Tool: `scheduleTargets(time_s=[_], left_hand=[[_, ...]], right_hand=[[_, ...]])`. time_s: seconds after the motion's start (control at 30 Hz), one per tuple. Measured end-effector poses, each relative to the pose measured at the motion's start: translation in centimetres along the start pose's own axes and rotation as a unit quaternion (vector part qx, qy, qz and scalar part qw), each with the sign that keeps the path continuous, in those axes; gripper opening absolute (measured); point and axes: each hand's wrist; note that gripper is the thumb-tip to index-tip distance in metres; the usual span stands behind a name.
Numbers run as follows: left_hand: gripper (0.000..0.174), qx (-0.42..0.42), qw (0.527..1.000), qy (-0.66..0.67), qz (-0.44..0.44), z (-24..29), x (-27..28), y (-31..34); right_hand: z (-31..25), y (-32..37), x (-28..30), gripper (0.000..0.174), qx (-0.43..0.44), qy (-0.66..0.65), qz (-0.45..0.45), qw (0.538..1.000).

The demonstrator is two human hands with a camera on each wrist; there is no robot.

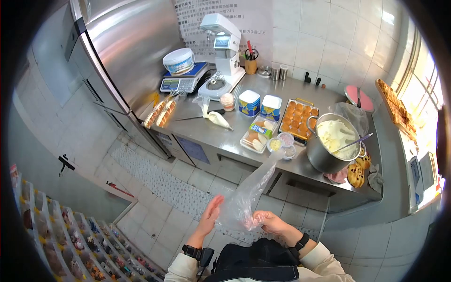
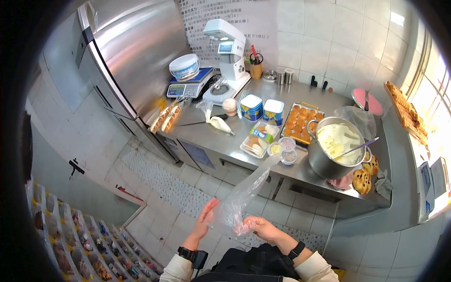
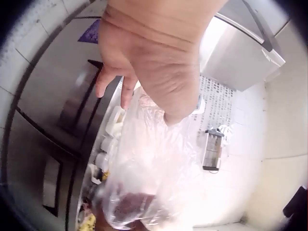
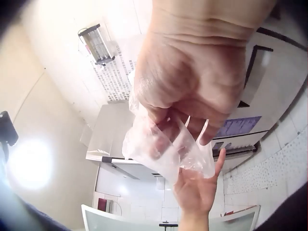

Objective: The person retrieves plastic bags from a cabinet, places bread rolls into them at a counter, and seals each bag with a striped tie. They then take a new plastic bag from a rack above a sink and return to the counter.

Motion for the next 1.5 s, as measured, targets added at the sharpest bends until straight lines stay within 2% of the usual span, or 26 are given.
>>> scheduleTargets(time_s=[0.13, 0.2, 0.23, 0.3, 0.33, 0.4, 0.43, 0.5, 0.53, 0.6, 0.63, 0.7, 0.77, 0.93, 0.97, 1.0, 1.03, 1.07, 1.1, 1.13, 1.17, 1.23, 1.33, 1.4, 1.47, 1.5], left_hand=[[0.046, -0.050, 0.998, 0.016, -0.023, 2.6, -4.2, -2.9], [0.040, -0.036, 0.992, 0.005, -0.124, 3.2, -5.6, -3.8], [0.040, -0.032, 0.991, 0.005, -0.129, 3.2, -6.5, -4.1], [0.033, 0.094, 0.934, 0.328, -0.103, 3.2, -8.5, -4.9], [0.033, 0.099, 0.933, 0.328, -0.107, 3.4, -9.5, -5.1], [0.027, 0.029, 0.934, 0.355, -0.002, 4.2, -11.2, -5.2], [0.027, 0.029, 0.934, 0.355, 0.001, 3.9, -11.6, -5.3], [0.024, -0.032, 0.979, 0.200, 0.004, 3.1, -11.7, -5.0], [0.024, -0.033, 0.980, 0.196, 0.020, 3.3, -11.5, -4.8], [0.017, -0.084, 0.993, -0.039, -0.071, 4.3, -11.0, -4.5], [0.017, -0.072, 0.994, -0.042, -0.065, 4.9, -10.9, -4.4], [0.014, -0.119, 0.984, 0.038, -0.124, 6.0, -10.7, -4.6], [0.013, -0.107, 0.988, 0.030, -0.110, 6.3, -10.2, -4.2], [0.015, -0.098, 0.991, -0.046, -0.083, 7.4, -9.0, -4.2], [0.016, -0.109, 0.989, -0.048, -0.092, 7.3, -8.7, -4.1], [0.017, -0.121, 0.987, -0.050, -0.099, 7.3, -8.5, -4.0], [0.017, -0.123, 0.987, -0.046, -0.097, 7.3, -8.5, -4.0], [0.016, -0.070, 0.995, -0.061, -0.027, 7.5, -8.8, -3.9], [0.017, -0.018, 0.996, -0.075, 0.045, 7.5, -9.0, -3.8], [0.017, -0.023, 0.996, -0.072, 0.054, 6.9, -8.9, -3.7], [0.019, 0.000, 0.993, -0.039, 0.108, 6.0, -8.7, -4.0], [0.024, 0.020, 0.984, -0.008, 0.177, 5.1, -8.9, -4.3], [0.034, 0.003, 0.970, 0.023, 0.242, 4.3, -9.1, -4.9], [0.034, -0.061, 0.982, -0.081, 0.157, 3.5, -8.2, -5.1], [0.032, -0.065, 0.981, -0.144, 0.116, 3.6, -8.0, -5.2], [0.031, -0.067, 0.973, -0.208, 0.078, 3.6, -7.9, -5.3]], right_hand=[[-2.1, 2.0, 2.2, 0.022, 0.008, 0.002, 0.047, 0.999], [-3.5, 3.2, 3.0, 0.017, -0.038, -0.062, 0.109, 0.991], [-3.9, 3.5, 3.6, 0.017, -0.036, -0.066, 0.112, 0.991], [-5.1, 4.0, 5.1, 0.018, 0.102, -0.156, 0.033, 0.982], [-6.0, 4.5, 5.8, 0.018, 0.106, -0.158, 0.038, 0.981], [-8.6, 5.4, 6.3, 0.024, 0.117, -0.108, -0.019, 0.987], [-9.8, 6.0, 6.9, 0.024, 0.114, -0.110, -0.019, 0.987], [-11.7, 7.3, 8.4, 0.047, 0.058, 0.167, -0.106, 0.979], [-12.1, 7.6, 9.4, 0.047, 0.051, 0.161, -0.119, 0.978], [-12.4, 8.3, 11.2, 0.070, 0.025, 0.078, -0.122, 0.989], [-13.0, 8.5, 11.8, 0.083, -0.001, 0.046, -0.100, 0.994], [-13.3, 8.6, 12.6, 0.084, 0.006, 0.023, -0.060, 0.998], [-13.4, 8.2, 13.2, 0.086, 0.018, 0.043, -0.054, 0.997], [-16.0, 5.1, 10.5, 0.084, 0.203, 0.030, -0.074, 0.976], [-15.9, 4.5, 10.1, 0.084, 0.202, 0.031, -0.073, 0.976], [-15.8, 3.9, 9.6, 0.081, 0.209, 0.072, 0.053, 0.974], [-15.8, 3.6, 9.4, 0.079, 0.212, 0.112, 0.177, 0.954], [-15.6, 3.7, 9.1, 0.079, 0.210, 0.117, 0.177, 0.954], [-15.1, 4.2, 8.7, 0.077, 0.298, 0.329, 0.271, 0.854], [-14.8, 4.4, 8.0, 0.075, 0.369, 0.517, 0.338, 0.695], [-15.1, 4.8, 6.6, 0.072, 0.364, 0.572, 0.234, 0.697], [-16.0, 5.2, 2.5, 0.096, 0.145, 0.575, -0.048, 0.804], [-12.6, 4.1, -0.5, 0.105, 0.150, 0.550, -0.082, 0.818], [-11.5, 1.9, -0.3, 0.099, 0.195, 0.571, -0.052, 0.796], [-10.7, -0.9, 1.0, 0.094, 0.128, 0.535, 0.070, 0.832], [-10.8, -2.3, 2.6, 0.090, -0.004, 0.494, 0.047, 0.868]])
Point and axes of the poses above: each hand's wrist, its own y-axis away from the middle knuckle, its own x-axis out of the back of the hand, z = x × y
